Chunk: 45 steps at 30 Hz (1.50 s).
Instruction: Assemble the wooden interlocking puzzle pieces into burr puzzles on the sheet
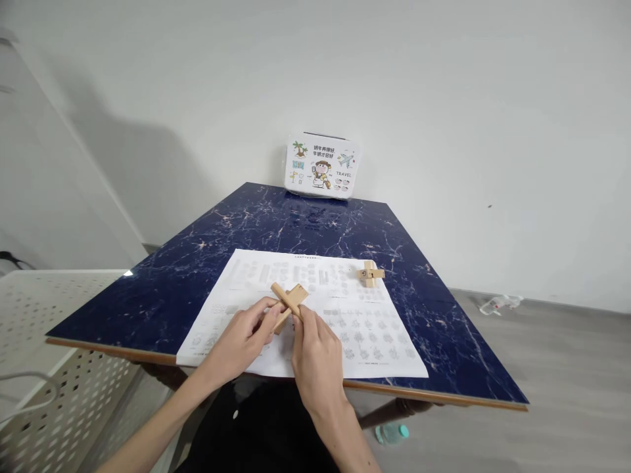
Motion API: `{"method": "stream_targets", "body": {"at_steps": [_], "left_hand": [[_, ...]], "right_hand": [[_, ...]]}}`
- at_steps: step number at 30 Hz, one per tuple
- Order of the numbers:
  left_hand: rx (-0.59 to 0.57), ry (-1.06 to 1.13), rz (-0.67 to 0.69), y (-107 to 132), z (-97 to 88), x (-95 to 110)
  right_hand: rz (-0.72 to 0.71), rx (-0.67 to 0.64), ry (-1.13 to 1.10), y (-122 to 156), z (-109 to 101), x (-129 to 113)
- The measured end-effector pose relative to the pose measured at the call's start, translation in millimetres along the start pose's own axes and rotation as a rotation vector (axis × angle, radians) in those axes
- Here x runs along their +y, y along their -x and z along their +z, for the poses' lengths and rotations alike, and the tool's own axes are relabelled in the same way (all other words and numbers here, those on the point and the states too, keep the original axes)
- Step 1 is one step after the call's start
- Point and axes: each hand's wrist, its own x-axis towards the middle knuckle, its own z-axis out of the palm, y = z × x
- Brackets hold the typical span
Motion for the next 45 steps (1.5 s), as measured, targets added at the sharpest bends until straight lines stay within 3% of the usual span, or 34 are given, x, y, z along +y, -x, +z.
{"method": "stream_targets", "body": {"at_steps": [10,19,29,32,35,41,45], "left_hand": [[0.015,-0.013,-0.013,0,1.9,4],[-0.005,-0.010,-0.005,2,-3.9,-1],[-0.029,0.109,-0.032,1,-4.8,-6],[0.100,0.173,-0.043,0,-5.3,-8],[0.236,0.162,0.005,-2,-7.2,-7],[0.055,0.195,0.085,-3,-14.5,-6],[0.112,0.258,0.106,0,-18.3,-8]], "right_hand": [[0.111,-0.048,-0.039,0,1,3],[0.028,-0.080,-0.104,-2,-5,4],[0.110,-0.103,-0.208,-4,-9,-1],[0.260,-0.122,-0.367,-11,-19,-4],[0.425,-0.208,-0.678,-21,-32,-6],[0.747,-0.555,-1.495,-34,-35,-18],[0.821,-0.618,-1.681,-36,-24,-25]]}}
